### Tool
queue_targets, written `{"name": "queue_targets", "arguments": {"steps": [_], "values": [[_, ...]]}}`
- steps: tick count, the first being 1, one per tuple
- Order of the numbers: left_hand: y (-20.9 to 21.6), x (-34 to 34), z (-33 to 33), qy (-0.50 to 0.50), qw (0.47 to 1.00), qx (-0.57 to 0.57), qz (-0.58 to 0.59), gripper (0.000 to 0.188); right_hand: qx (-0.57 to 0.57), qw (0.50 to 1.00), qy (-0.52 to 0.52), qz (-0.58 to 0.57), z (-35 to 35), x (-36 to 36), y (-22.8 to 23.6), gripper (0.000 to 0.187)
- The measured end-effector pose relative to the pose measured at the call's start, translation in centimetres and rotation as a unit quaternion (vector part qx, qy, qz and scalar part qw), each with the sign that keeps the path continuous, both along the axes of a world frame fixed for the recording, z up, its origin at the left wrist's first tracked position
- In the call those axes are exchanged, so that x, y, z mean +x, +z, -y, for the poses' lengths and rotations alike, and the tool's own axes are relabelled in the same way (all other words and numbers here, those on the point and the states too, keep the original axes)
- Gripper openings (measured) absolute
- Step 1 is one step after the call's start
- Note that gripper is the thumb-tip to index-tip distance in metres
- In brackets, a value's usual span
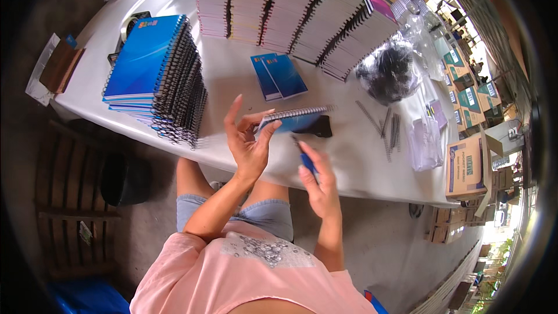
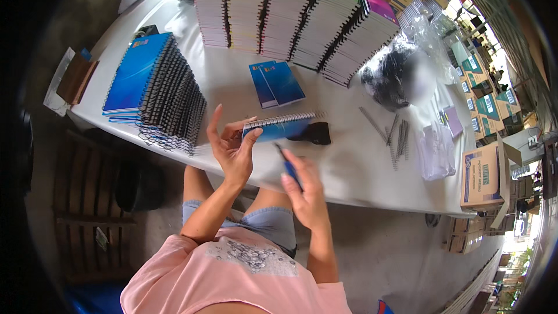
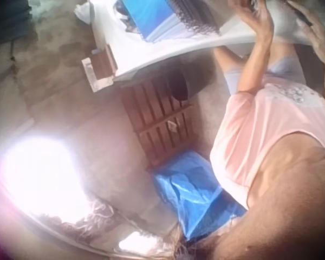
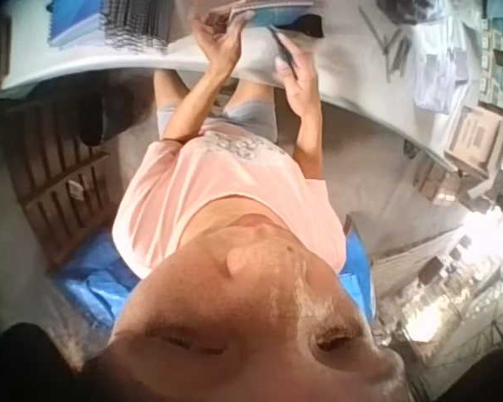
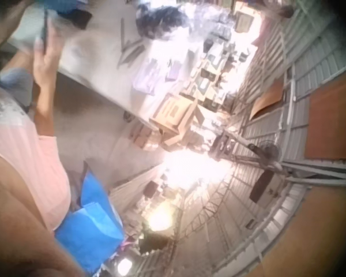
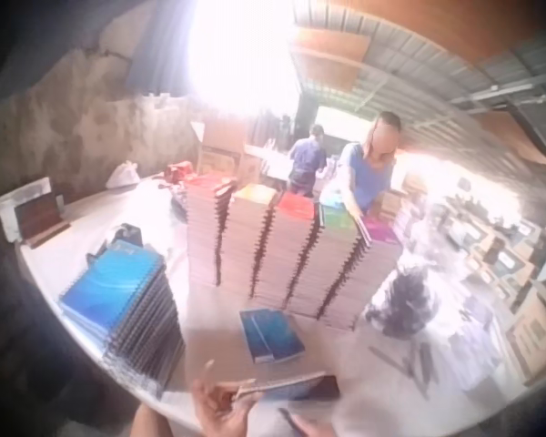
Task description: The person manually threads spiral bindings into pre-punched notebook pages and covers, using pliers to trim and crimp the ends of the wire. They process several notebooks, checking the alignment of the pages and the fit of the spiral before stacking the completed items on the table.
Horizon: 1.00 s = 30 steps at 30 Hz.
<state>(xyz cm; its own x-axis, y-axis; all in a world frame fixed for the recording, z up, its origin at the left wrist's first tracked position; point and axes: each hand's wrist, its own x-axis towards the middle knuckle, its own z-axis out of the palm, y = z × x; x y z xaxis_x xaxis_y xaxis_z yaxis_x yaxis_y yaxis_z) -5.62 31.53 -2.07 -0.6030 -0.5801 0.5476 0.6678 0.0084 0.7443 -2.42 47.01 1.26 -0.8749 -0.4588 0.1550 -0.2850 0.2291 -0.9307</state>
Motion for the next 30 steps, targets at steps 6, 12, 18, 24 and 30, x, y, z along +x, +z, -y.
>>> {"name": "queue_targets", "arguments": {"steps": [6,12,18,24,30], "values": [[2.1,0.5,0.7,-0.054,0.985,0.145,0.076,0.057,0.498,0.822,-0.269,-0.069,-5.8,-1.6,-4.7,0.048],[5.3,3.7,0.6,-0.122,0.978,0.165,0.044,0.048,-0.178,0.975,-0.134,-0.025,1.3,-3.5,0.9,0.06],[10.4,7.8,7.8,0.226,0.911,-0.244,-0.243,0.048,-0.454,0.887,0.021,0.081,6.6,-8.0,7.9,0.049],[10.9,7.6,15.7,0.385,0.91,-0.155,0.01,0.052,-0.345,0.917,0.196,0.053,19.0,-11.4,16.2,0.045],[9.1,5.5,16.9,0.297,0.937,-0.177,0.041,0.044,0.127,0.948,0.167,-0.239,24.0,-13.2,15.0,0.051]]}}
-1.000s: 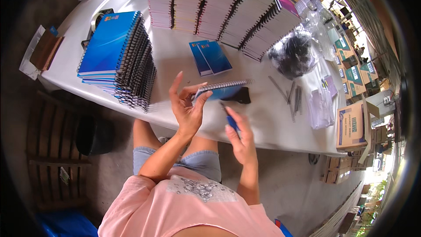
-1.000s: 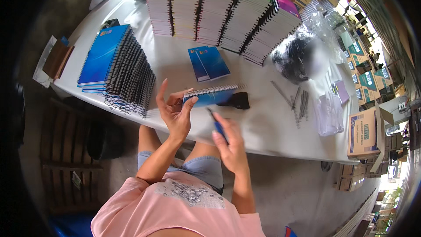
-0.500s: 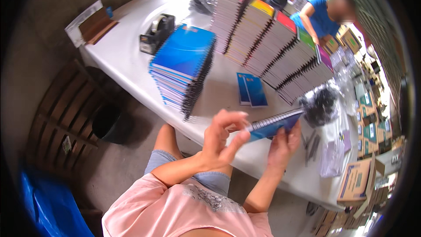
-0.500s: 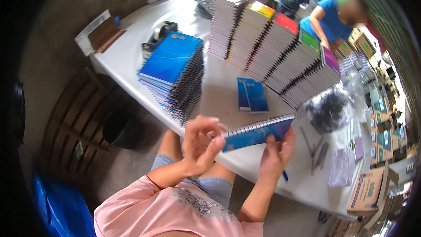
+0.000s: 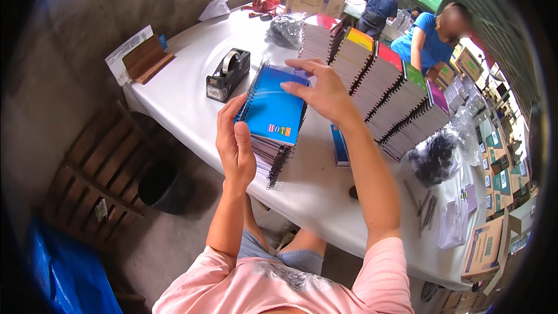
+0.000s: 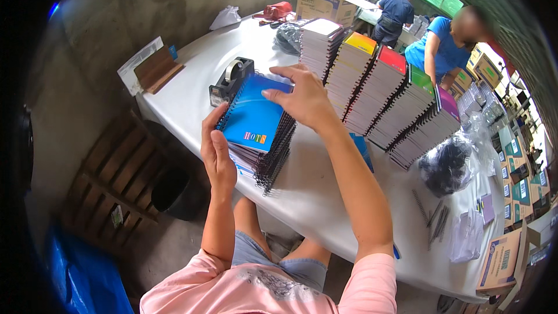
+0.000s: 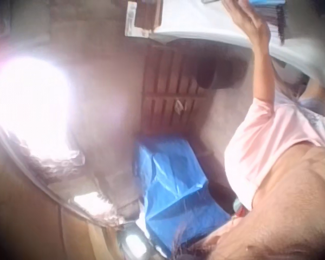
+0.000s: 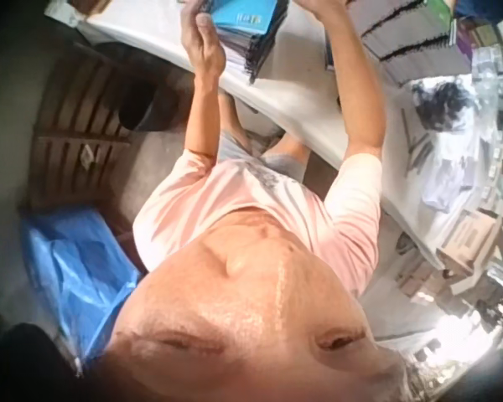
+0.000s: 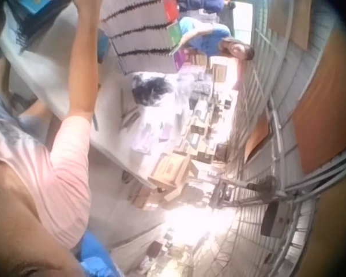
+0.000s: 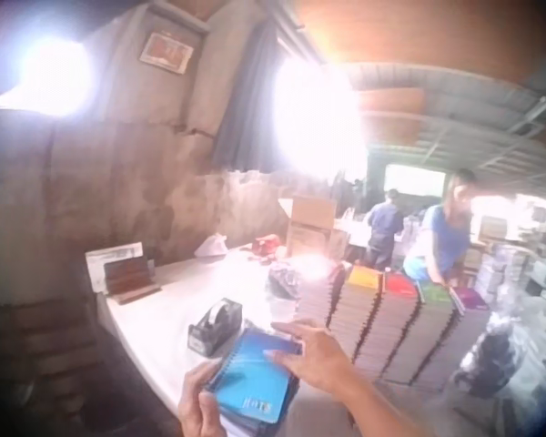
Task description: The person manually threads spiral bindings into pre-punched notebook pages and covers, using pliers to trim and crimp the ends of the wire. They process several notebooks, checking the alignment of the pages and the fit of the spiral before stacking the completed items on the table.
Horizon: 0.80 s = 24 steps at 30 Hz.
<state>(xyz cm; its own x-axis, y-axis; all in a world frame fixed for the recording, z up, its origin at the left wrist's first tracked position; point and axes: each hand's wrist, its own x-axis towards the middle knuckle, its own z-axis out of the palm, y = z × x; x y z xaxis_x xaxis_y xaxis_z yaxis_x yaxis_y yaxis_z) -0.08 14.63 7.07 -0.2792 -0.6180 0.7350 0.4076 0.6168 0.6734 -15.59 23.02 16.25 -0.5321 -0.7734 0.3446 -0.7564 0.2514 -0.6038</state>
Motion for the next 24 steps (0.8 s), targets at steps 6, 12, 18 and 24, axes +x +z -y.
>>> {"name": "queue_targets", "arguments": {"steps": [6,12,18,24], "values": [[-0.2,-0.5,0.5,-0.004,0.999,0.035,-0.002,0.053,-0.066,0.997,0.04,0.021,-0.1,0.5,-2.2,0.041],[-0.6,1.0,1.1,0.13,0.989,-0.001,-0.075,0.053,-0.175,0.975,-0.036,0.132,-4.9,-4.2,-5.7,0.05],[0.9,3.0,-8.3,-0.098,0.869,-0.033,-0.483,0.027,0.165,0.91,-0.356,0.132,-20.5,-11.9,-22.2,0.079],[-2.9,-1.6,-13.3,-0.335,0.928,-0.159,0.04,0.03,0.018,0.923,-0.36,0.135,-18.0,-6.2,-18.4,0.056]]}}
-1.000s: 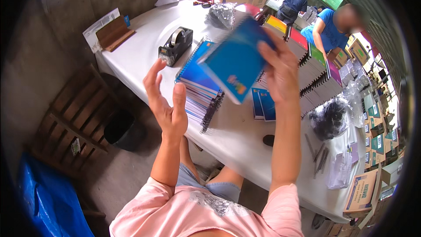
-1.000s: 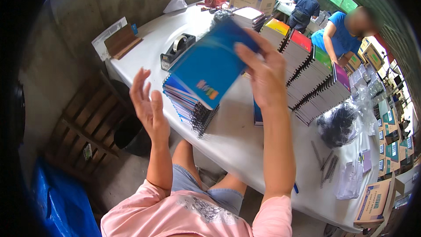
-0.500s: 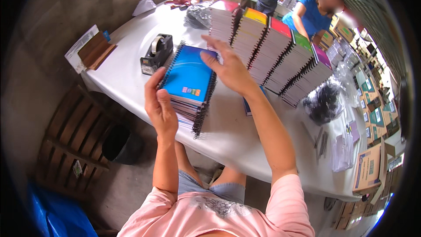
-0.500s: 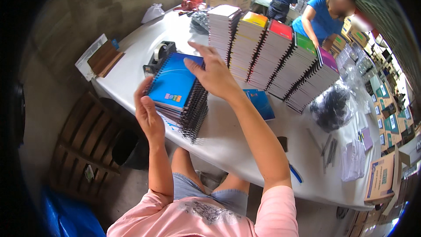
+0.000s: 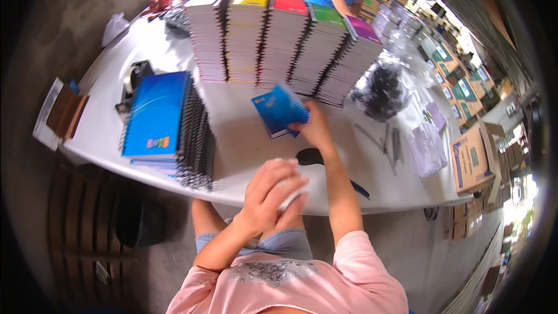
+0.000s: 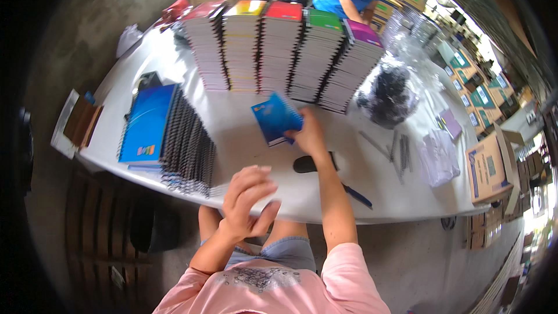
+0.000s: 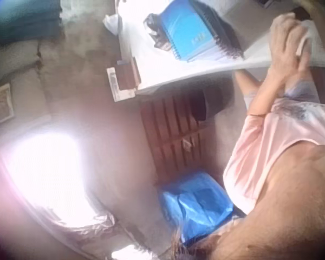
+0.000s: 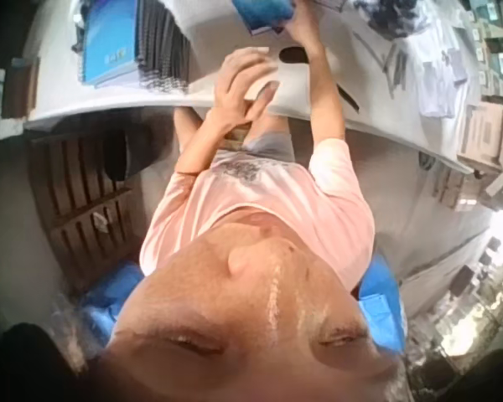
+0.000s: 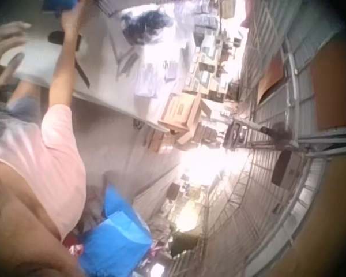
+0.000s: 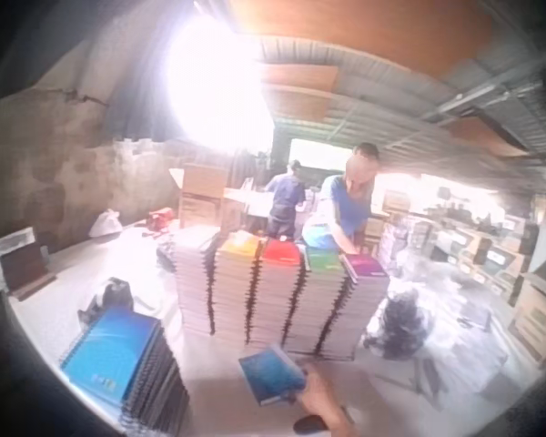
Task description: The person manually threads spiral bindings into pre-punched notebook pages and covers, using pliers to trim and crimp the ends of the wire. They process several notebooks, checking the alignment of the pages and the fit of the spiral before stacking the completed items on the table.
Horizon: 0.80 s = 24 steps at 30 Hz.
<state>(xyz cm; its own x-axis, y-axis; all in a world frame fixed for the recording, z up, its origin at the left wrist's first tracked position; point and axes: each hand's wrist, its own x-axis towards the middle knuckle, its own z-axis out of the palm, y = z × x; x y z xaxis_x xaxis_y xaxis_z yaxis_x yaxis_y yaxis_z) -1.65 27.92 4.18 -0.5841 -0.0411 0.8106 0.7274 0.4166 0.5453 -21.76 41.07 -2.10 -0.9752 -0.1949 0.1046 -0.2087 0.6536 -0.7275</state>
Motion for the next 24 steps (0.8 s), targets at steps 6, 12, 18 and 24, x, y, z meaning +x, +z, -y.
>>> {"name": "queue_targets", "arguments": {"steps": [6,12,18,24], "values": [[-5.3,-5.3,-4.2,0.221,0.936,-0.24,0.129,0.044,0.107,0.972,0.137,-0.158,-4.6,9.6,-1.6,0.049],[-9.9,-5.7,-4.0,0.188,0.934,-0.263,0.15,0.058,0.052,0.994,0.001,-0.093,-15.9,4.7,0.5,0.061],[-11.4,-6.4,-4.7,0.259,0.933,-0.211,0.13,0.06,0.25,0.956,-0.063,-0.138,-23.2,-3.1,-5.4,0.042],[-10.5,-6.8,-4.5,0.269,0.929,-0.219,0.128,0.047,0.017,0.981,0.027,-0.193,-18.0,-0.9,-0.2,0.039]]}}
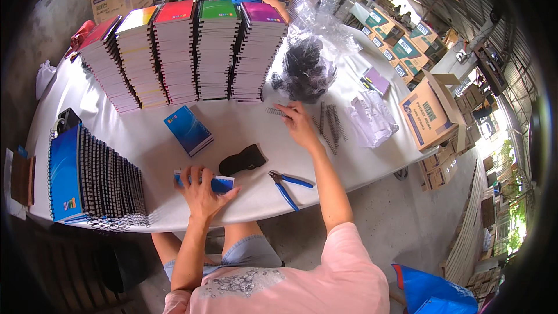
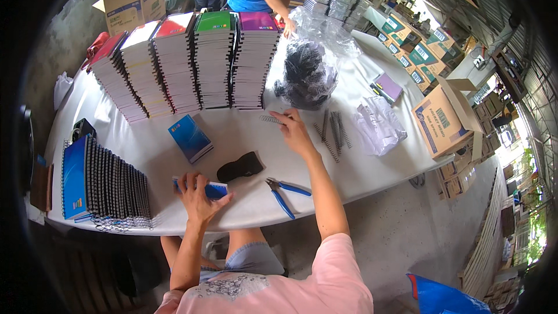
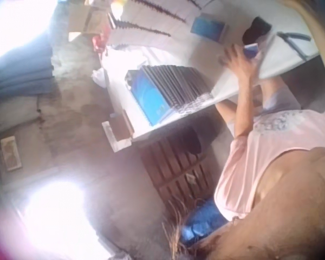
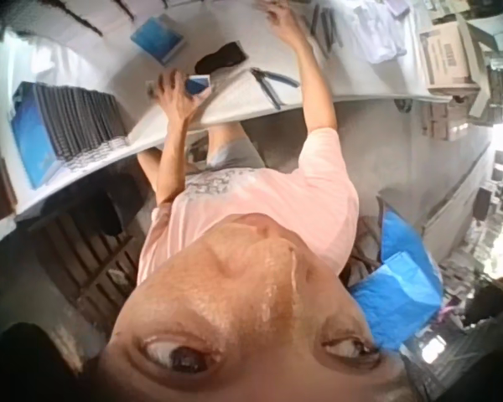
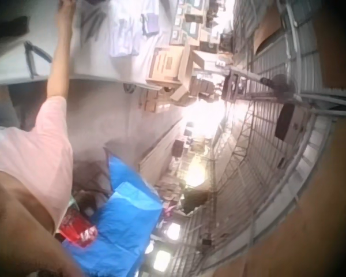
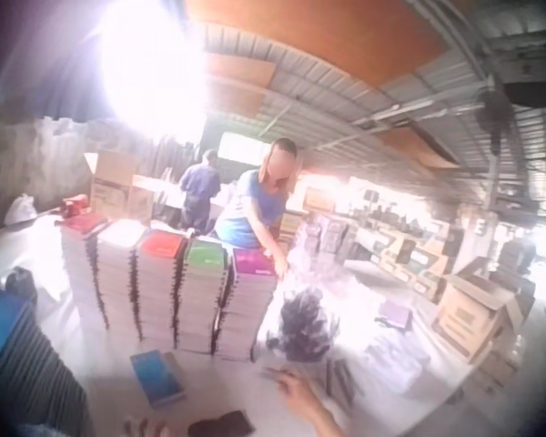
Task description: The person manually threads spiral bindings into pre-punched notebook pages and covers, using pliers to trim and crimp the ends of the wire. They process several notebooks, checking the alignment of the pages and the fit of the spiral before stacking the completed items on the table.
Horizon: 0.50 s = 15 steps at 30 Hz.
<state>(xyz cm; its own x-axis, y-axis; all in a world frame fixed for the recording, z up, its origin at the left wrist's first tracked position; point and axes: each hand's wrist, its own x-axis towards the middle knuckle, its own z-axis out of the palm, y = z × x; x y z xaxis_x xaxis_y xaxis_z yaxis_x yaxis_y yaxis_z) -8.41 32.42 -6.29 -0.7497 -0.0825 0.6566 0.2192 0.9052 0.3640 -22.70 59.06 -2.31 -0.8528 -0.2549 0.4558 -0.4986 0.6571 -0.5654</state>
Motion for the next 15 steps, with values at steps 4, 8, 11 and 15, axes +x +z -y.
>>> {"name": "queue_targets", "arguments": {"steps": [4,8,11,15], "values": [[0.3,0.1,0.8,-0.011,0.999,-0.01,-0.032,0.05,0.072,0.994,0.08,0.004,5.8,4.7,3.0,0.037],[-0.5,0.5,0.4,-0.022,0.999,0.002,-0.04,0.045,-0.075,0.976,0.114,0.167,8.3,10.1,2.1,0.021],[-0.6,-0.1,0.1,-0.023,0.998,0.009,-0.05,0.048,-0.155,0.965,0.132,0.168,8.6,11.4,0.6,0.018],[-1.3,0.5,0.7,0.002,0.999,0.019,-0.039,0.043,-0.122,0.977,0.113,0.131,9.6,11.9,0.4,0.017]]}}
